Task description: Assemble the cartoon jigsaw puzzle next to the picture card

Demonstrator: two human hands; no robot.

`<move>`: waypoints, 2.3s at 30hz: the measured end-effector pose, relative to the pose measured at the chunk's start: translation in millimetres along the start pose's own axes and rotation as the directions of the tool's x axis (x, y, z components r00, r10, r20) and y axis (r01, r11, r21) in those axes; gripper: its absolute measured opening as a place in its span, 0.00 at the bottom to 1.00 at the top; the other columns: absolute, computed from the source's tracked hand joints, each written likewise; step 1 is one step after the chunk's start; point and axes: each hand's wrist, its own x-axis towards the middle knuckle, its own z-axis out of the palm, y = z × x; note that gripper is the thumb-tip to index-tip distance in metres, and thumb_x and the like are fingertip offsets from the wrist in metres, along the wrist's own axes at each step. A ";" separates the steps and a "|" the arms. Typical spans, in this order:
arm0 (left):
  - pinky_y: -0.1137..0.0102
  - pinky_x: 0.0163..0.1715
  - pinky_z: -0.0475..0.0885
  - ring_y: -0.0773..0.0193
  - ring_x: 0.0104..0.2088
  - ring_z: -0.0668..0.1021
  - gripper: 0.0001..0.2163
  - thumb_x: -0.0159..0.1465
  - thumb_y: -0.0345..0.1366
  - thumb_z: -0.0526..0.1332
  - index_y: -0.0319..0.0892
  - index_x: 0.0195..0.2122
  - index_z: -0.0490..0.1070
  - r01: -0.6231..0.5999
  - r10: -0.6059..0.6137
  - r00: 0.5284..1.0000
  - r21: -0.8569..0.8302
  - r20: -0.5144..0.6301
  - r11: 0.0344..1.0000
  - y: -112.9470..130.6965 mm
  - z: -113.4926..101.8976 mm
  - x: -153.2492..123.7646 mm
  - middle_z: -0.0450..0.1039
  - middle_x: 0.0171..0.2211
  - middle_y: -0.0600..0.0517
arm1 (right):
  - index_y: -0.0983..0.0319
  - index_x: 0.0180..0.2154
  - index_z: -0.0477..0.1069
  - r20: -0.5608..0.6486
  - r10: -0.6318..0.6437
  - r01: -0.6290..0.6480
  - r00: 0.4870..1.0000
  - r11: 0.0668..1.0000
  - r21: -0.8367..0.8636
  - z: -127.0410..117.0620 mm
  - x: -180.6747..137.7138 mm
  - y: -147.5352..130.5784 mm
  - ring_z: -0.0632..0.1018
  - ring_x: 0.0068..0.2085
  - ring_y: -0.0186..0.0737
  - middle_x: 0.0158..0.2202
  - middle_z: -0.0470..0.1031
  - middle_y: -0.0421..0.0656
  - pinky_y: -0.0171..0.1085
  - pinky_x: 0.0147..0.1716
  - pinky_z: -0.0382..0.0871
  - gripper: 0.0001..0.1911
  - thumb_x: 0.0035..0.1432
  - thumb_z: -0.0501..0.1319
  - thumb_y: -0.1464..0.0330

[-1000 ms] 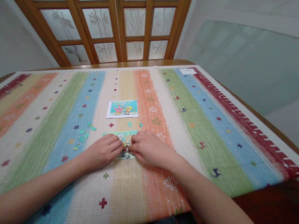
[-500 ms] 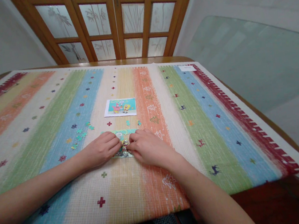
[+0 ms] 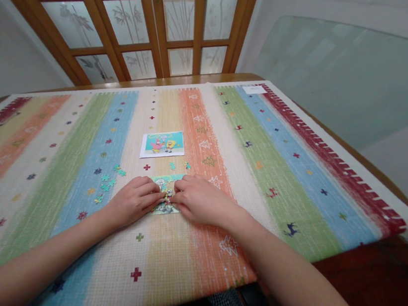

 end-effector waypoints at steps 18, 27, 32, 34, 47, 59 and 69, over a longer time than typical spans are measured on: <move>0.56 0.63 0.59 0.50 0.62 0.69 0.20 0.76 0.39 0.48 0.32 0.63 0.64 0.112 -0.152 0.973 0.222 0.173 0.969 33.1 9.7 -28.9 0.68 0.61 0.39 | 0.64 0.52 0.73 -0.022 0.046 -0.050 0.999 0.971 -0.233 15.3 8.4 -12.1 0.69 0.42 0.44 0.41 0.74 0.47 0.41 0.40 0.58 0.13 0.68 0.58 0.69; 0.58 0.64 0.58 0.54 0.63 0.69 0.18 0.75 0.33 0.46 0.36 0.60 0.66 0.090 -0.123 0.972 0.166 0.200 0.982 31.8 5.6 -29.0 0.66 0.63 0.41 | 0.64 0.46 0.74 0.027 0.071 -0.059 0.997 0.948 -0.313 11.6 13.3 -21.8 0.70 0.41 0.45 0.40 0.75 0.46 0.42 0.38 0.56 0.08 0.68 0.58 0.72; 0.57 0.66 0.55 0.53 0.63 0.68 0.18 0.71 0.31 0.49 0.34 0.59 0.65 0.086 -0.128 0.962 0.178 0.241 0.980 38.4 4.0 -23.4 0.67 0.62 0.38 | 0.65 0.41 0.75 0.047 0.036 -0.015 0.998 0.926 -0.378 13.9 17.6 -27.2 0.70 0.41 0.46 0.38 0.75 0.46 0.44 0.40 0.55 0.07 0.67 0.58 0.73; 0.56 0.65 0.58 0.54 0.63 0.69 0.17 0.71 0.30 0.48 0.33 0.59 0.65 0.124 -0.141 0.968 0.096 0.206 0.988 34.0 3.8 -24.1 0.67 0.61 0.37 | 0.65 0.42 0.75 0.044 0.022 -0.003 0.999 0.921 -0.390 12.5 17.1 -27.6 0.70 0.41 0.46 0.38 0.75 0.46 0.44 0.40 0.55 0.08 0.67 0.57 0.73; 0.53 0.65 0.54 0.51 0.67 0.60 0.20 0.72 0.35 0.53 0.44 0.65 0.63 0.174 -0.177 0.974 0.034 0.143 0.984 12.8 -3.0 -37.0 0.60 0.67 0.47 | 0.61 0.53 0.73 -0.041 0.075 -0.082 0.996 0.976 -0.201 17.6 6.7 -12.2 0.68 0.43 0.45 0.39 0.72 0.46 0.41 0.43 0.56 0.16 0.65 0.56 0.72; 0.57 0.60 0.64 0.52 0.63 0.67 0.17 0.70 0.31 0.54 0.40 0.60 0.67 0.279 -0.284 0.955 0.061 0.089 0.958 28.3 11.3 -34.1 0.66 0.63 0.45 | 0.61 0.45 0.77 -0.076 0.079 -0.099 0.994 0.948 -0.303 20.6 9.4 -23.2 0.68 0.42 0.46 0.36 0.73 0.46 0.43 0.42 0.57 0.10 0.62 0.60 0.73; 0.59 0.47 0.72 0.56 0.45 0.75 0.11 0.70 0.28 0.52 0.38 0.47 0.72 0.348 -0.350 0.936 -0.067 -0.035 0.935 -1.4 -18.2 -49.0 0.75 0.41 0.44 | 0.63 0.47 0.76 -0.382 0.113 -0.122 0.917 0.993 0.002 28.0 1.7 -0.8 0.72 0.40 0.45 0.36 0.75 0.47 0.43 0.39 0.63 0.13 0.66 0.54 0.73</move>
